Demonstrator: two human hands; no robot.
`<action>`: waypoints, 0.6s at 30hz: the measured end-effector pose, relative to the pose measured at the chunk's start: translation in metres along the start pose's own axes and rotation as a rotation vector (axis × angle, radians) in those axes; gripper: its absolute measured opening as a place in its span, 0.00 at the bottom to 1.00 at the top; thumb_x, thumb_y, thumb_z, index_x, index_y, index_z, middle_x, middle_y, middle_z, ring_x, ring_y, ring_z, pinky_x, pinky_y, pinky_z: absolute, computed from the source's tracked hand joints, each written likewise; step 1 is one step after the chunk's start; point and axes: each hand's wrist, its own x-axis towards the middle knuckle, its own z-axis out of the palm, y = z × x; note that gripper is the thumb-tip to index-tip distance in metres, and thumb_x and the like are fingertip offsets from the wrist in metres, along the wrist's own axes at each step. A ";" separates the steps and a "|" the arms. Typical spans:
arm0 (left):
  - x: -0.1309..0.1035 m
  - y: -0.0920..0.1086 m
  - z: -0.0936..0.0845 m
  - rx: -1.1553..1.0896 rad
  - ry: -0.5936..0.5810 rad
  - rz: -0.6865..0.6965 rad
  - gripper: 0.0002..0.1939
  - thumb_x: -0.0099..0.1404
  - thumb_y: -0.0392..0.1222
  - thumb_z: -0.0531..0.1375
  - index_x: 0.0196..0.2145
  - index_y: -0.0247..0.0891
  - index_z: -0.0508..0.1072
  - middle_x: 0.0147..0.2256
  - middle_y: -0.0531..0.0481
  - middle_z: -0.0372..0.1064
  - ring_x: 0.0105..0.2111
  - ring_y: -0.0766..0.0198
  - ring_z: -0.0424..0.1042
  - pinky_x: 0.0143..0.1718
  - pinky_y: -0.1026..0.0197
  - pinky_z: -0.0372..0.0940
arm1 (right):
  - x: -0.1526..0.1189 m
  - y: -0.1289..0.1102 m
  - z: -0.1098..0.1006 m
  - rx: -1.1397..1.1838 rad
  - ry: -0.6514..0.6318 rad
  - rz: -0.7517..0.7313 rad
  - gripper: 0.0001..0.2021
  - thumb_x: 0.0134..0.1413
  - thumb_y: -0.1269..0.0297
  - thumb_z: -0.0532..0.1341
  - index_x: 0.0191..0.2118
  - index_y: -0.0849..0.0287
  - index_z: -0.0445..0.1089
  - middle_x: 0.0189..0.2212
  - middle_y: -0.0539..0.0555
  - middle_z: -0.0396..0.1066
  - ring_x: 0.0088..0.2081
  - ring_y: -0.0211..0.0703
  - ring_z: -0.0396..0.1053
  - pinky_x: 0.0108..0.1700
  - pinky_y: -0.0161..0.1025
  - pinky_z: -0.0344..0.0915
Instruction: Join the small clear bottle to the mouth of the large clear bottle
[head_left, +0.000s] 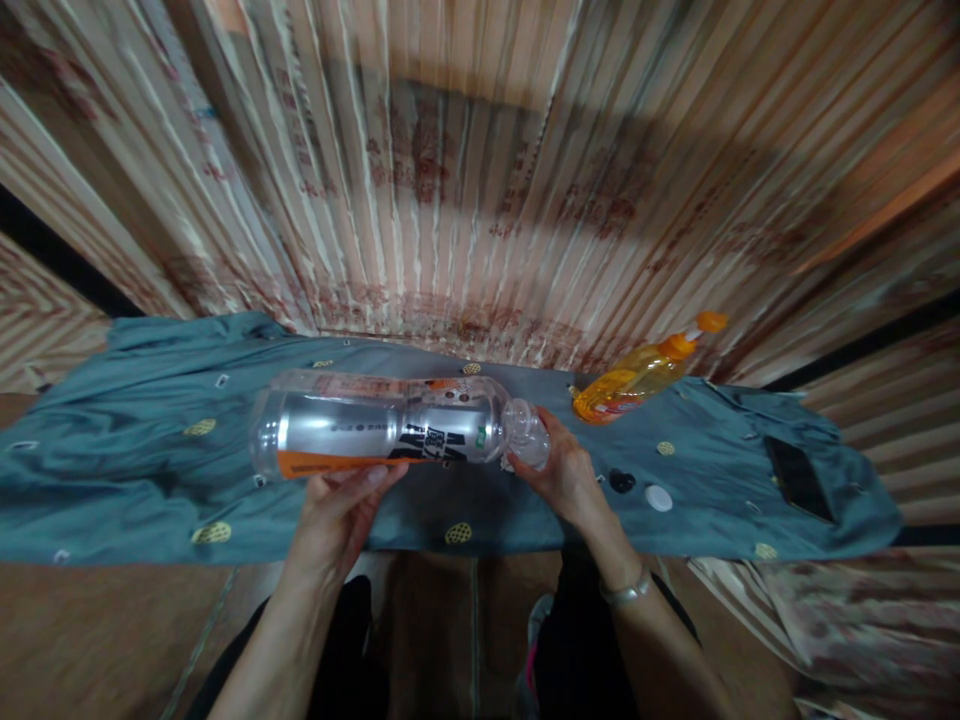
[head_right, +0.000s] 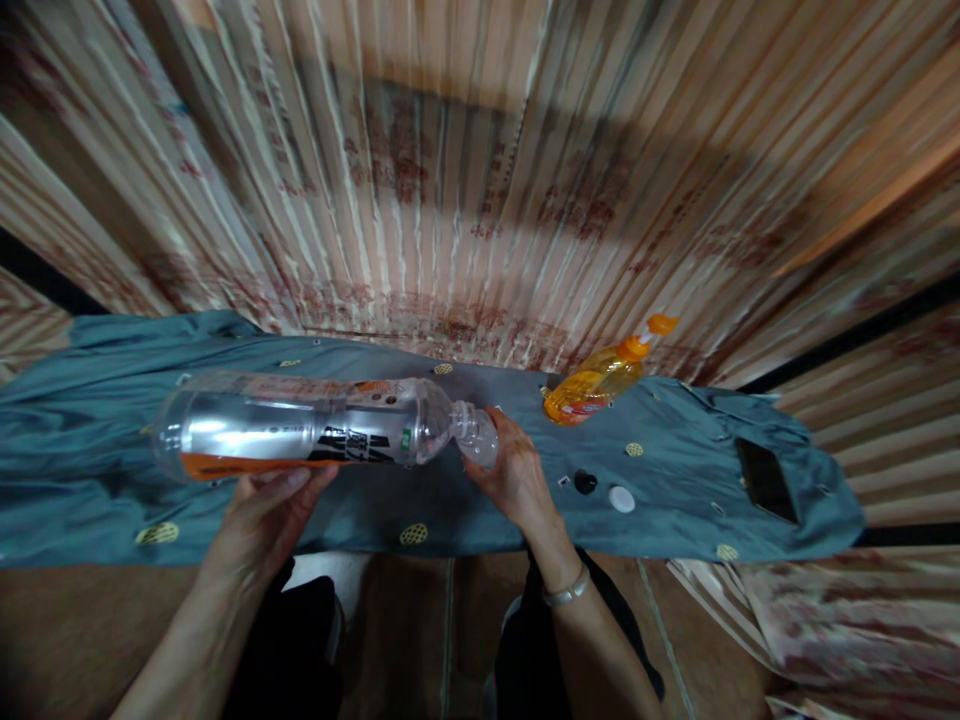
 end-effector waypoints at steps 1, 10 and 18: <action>0.000 0.000 0.001 0.001 0.006 0.003 0.15 0.40 0.34 0.81 0.24 0.39 0.81 0.27 0.52 0.82 0.30 0.60 0.82 0.37 0.60 0.81 | 0.000 0.000 0.000 -0.001 -0.001 0.000 0.34 0.52 0.62 0.69 0.65 0.58 0.63 0.59 0.65 0.75 0.58 0.62 0.76 0.60 0.57 0.73; 0.001 0.000 0.001 0.004 0.040 0.017 0.15 0.39 0.33 0.80 0.24 0.38 0.81 0.25 0.53 0.80 0.27 0.61 0.80 0.36 0.57 0.81 | 0.000 0.002 0.002 0.004 0.003 -0.004 0.34 0.52 0.62 0.69 0.65 0.59 0.64 0.58 0.65 0.75 0.58 0.61 0.76 0.60 0.57 0.73; 0.004 -0.002 -0.007 0.031 0.008 0.012 0.13 0.43 0.33 0.79 0.24 0.39 0.80 0.26 0.53 0.80 0.29 0.59 0.81 0.41 0.52 0.81 | 0.000 0.001 0.001 -0.007 -0.002 0.000 0.34 0.53 0.60 0.69 0.65 0.58 0.64 0.58 0.65 0.75 0.58 0.62 0.76 0.60 0.57 0.73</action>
